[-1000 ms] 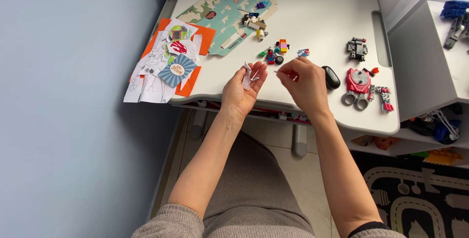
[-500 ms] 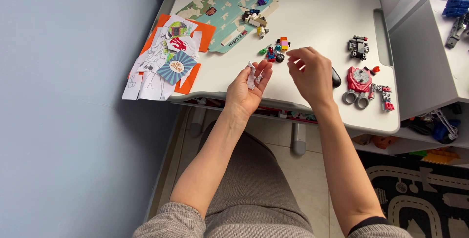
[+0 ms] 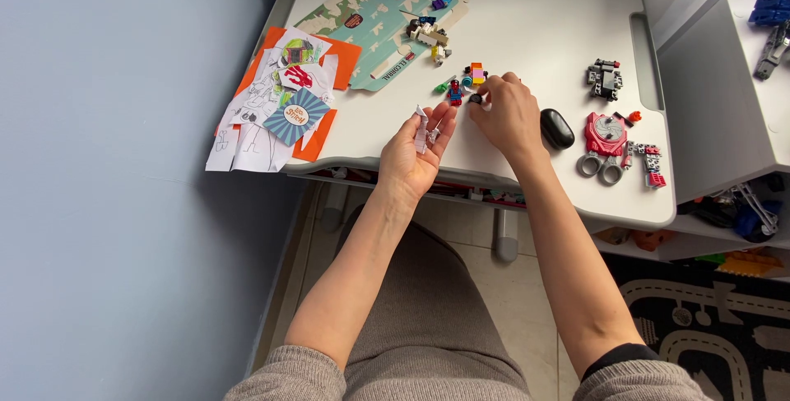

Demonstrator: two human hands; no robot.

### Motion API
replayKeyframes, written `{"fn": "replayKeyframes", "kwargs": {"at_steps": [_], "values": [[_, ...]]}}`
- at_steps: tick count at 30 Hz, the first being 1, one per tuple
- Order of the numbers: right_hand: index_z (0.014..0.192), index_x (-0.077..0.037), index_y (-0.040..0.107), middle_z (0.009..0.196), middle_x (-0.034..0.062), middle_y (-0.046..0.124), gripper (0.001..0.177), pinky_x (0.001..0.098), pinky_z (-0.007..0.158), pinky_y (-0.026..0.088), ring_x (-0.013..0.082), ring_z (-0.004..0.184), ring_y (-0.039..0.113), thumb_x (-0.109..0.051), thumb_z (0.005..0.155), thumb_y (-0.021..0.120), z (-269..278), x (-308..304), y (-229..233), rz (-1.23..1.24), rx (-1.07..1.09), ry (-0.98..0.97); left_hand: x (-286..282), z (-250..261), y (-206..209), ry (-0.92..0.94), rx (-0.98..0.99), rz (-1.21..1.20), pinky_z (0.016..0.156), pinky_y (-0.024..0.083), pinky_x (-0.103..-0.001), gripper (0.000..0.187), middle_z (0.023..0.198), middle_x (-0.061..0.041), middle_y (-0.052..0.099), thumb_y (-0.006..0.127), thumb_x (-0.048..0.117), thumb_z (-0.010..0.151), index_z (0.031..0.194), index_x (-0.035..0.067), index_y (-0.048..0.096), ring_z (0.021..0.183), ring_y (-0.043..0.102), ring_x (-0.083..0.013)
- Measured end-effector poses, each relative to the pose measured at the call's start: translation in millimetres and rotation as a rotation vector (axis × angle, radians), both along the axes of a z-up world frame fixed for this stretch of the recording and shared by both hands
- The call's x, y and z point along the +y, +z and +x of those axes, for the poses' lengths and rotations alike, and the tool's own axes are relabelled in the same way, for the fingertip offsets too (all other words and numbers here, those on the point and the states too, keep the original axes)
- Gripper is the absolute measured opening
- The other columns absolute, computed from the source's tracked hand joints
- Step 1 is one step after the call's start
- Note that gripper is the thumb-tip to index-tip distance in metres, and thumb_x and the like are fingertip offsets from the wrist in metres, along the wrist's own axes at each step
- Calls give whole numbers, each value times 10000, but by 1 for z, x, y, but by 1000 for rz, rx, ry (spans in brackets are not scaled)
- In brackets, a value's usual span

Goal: The person organizes a cluttered desk by moving toys, papers, and small items. They place a paper badge on a drawing, open a drawer to store scissors, and pick up crumpled paper from the floor. The person then places papers into the drawer and closes it, leaving the desk surface partially cleared.

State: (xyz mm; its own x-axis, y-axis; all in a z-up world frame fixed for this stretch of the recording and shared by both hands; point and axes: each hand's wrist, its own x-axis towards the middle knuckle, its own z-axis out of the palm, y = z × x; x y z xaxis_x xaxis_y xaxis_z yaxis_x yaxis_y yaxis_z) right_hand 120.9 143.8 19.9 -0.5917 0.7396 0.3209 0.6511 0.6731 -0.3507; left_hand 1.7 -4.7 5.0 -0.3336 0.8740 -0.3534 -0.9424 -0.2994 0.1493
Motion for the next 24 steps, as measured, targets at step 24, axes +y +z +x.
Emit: {"fn": "replayKeyframes", "kwargs": {"at_steps": [24], "values": [[896, -141, 822, 786, 54, 672, 108, 471, 659, 630, 295, 735, 722, -115, 807, 768, -20, 23, -2, 278, -108, -24, 4, 3, -3, 12, 99, 20, 1052, 581, -500, 200, 1282, -314, 670, 536, 101, 1071, 1145, -56, 637, 1199, 671, -425]]}}
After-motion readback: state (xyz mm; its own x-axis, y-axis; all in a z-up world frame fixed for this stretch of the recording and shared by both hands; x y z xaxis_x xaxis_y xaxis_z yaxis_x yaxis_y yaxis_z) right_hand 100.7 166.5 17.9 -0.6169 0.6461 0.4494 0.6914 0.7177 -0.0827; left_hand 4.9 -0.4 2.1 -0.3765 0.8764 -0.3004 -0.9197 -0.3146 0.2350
